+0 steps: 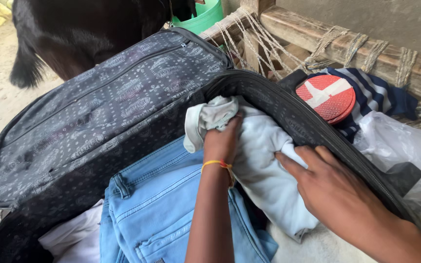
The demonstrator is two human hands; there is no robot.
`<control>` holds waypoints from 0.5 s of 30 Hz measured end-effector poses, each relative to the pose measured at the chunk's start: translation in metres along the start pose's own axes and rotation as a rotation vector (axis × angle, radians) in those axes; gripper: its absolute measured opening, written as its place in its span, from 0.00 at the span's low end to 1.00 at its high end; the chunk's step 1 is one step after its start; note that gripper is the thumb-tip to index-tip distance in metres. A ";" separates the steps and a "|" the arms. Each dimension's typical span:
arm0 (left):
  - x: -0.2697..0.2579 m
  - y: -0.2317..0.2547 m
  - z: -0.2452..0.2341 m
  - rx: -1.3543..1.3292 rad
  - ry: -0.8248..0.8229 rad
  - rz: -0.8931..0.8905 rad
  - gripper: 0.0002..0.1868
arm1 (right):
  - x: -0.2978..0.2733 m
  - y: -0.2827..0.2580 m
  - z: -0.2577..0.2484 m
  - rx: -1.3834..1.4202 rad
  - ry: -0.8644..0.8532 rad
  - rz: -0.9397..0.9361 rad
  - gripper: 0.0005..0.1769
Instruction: The person folds several pieces of clothing, including t-shirts and a pair of blue jeans, and places them neatly inside a black suitcase.
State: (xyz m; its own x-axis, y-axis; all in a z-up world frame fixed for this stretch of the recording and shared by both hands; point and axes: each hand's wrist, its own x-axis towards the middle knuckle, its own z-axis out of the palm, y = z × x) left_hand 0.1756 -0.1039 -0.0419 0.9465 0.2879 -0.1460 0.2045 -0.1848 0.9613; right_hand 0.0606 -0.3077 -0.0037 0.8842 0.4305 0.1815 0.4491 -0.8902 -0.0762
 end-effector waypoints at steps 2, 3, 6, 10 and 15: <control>-0.022 0.020 -0.007 0.390 0.011 -0.046 0.39 | -0.001 0.000 0.003 -0.034 -0.031 0.016 0.37; -0.034 0.030 -0.010 0.582 0.015 -0.065 0.41 | -0.001 0.000 0.002 -0.028 -0.023 0.017 0.37; -0.084 0.043 -0.015 0.659 0.222 0.282 0.33 | 0.000 -0.004 -0.004 -0.001 0.049 0.010 0.38; -0.098 0.046 -0.009 0.732 0.179 0.509 0.47 | 0.002 -0.011 -0.011 0.056 0.029 0.049 0.37; -0.080 0.012 0.000 0.992 0.096 0.460 0.50 | -0.003 -0.008 -0.007 0.122 0.083 -0.021 0.37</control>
State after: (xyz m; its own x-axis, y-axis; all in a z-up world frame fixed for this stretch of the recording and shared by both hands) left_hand 0.1027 -0.1293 -0.0192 0.9691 0.0617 0.2389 -0.0126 -0.9546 0.2975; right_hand 0.0538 -0.3026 0.0034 0.8629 0.4309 0.2641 0.4844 -0.8542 -0.1891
